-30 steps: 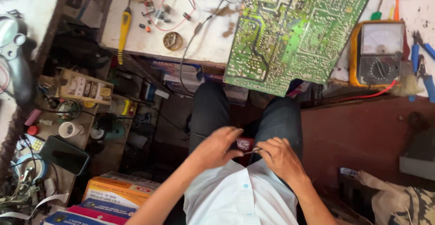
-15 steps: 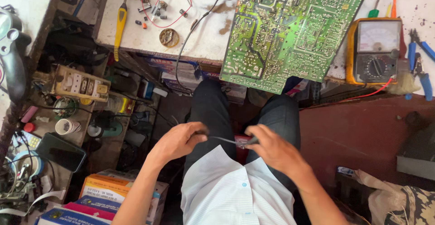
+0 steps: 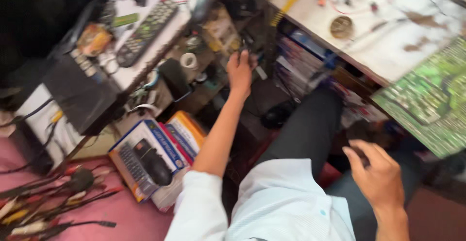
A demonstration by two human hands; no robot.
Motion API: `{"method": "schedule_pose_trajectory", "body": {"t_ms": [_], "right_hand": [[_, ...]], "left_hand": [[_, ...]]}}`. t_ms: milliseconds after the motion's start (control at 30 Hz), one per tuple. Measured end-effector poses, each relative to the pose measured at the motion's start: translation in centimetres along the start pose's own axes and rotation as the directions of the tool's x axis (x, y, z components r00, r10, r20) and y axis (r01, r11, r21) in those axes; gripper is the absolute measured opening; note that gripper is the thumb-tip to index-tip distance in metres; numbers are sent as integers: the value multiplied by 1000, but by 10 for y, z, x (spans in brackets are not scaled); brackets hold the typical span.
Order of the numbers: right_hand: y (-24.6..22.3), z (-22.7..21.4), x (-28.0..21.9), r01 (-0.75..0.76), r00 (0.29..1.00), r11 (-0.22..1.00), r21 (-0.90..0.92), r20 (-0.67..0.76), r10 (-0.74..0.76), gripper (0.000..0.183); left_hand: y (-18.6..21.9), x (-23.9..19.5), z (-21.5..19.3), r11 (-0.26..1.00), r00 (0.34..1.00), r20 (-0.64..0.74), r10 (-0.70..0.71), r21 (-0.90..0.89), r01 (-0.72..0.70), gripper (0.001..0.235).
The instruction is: The person uses a multimeter to test points on a green circuit board and then uses a soldering iron to apply solder to various joints. The person alternates between testing and soldering while holding the board steady.
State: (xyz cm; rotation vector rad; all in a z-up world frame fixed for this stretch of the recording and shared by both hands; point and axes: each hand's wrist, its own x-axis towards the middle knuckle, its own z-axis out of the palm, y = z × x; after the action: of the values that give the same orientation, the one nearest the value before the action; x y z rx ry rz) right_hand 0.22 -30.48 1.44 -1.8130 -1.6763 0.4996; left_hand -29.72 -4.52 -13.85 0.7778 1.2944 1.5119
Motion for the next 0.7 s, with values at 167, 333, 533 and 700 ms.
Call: {"method": "schedule_pose_trajectory", "body": {"t_ms": [167, 333, 533, 700], "right_hand": [[33, 12, -29, -176, 983, 984, 26, 60, 175, 23], [51, 17, -43, -229, 973, 973, 32, 21, 229, 22], [60, 22, -50, -259, 965, 965, 45, 48, 257, 22], [55, 23, -47, -234, 972, 970, 60, 47, 231, 21]], "left_hand": [[-18, 59, -1, 961, 981, -146, -129, -260, 88, 19], [-22, 72, 3, 952, 981, -167, -98, -302, 44, 22], [-9, 62, 4, 942, 980, -188, -68, -337, 1, 24], [-10, 71, 4, 910, 986, -159, -50, -414, -21, 31]]}}
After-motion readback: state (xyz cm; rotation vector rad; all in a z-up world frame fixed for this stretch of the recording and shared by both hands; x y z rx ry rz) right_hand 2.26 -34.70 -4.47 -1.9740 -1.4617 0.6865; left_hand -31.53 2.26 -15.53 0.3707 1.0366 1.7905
